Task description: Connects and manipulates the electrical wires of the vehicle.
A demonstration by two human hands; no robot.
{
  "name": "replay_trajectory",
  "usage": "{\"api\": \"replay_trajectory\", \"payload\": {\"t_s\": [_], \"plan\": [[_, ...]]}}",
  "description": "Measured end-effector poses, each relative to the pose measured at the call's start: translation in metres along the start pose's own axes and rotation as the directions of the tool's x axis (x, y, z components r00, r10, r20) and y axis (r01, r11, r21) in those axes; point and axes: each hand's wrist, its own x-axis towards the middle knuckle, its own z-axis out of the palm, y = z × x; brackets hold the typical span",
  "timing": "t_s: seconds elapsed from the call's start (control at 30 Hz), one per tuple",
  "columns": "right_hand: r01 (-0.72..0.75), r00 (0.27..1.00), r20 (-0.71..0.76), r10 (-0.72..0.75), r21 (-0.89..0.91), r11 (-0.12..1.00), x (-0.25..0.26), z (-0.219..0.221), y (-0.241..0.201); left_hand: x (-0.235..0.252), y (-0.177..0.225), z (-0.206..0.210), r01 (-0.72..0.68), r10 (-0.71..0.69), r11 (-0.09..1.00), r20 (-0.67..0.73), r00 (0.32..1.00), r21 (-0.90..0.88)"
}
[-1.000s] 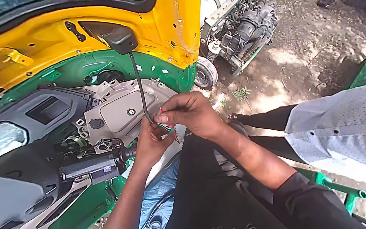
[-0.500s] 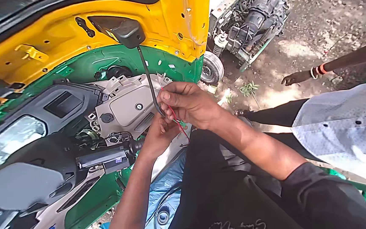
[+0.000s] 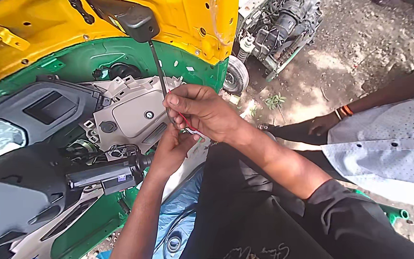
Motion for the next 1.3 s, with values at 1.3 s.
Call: {"api": "replay_trajectory", "payload": {"t_s": [1.3], "plan": [[0.351, 0.79, -0.042, -0.612, -0.787, 0.507, -0.1, 0.019, 0.012, -0.015, 0.019, 0.041, -0.115, -0.015, 0.278, -0.124, 0.992, -0.954]]}}
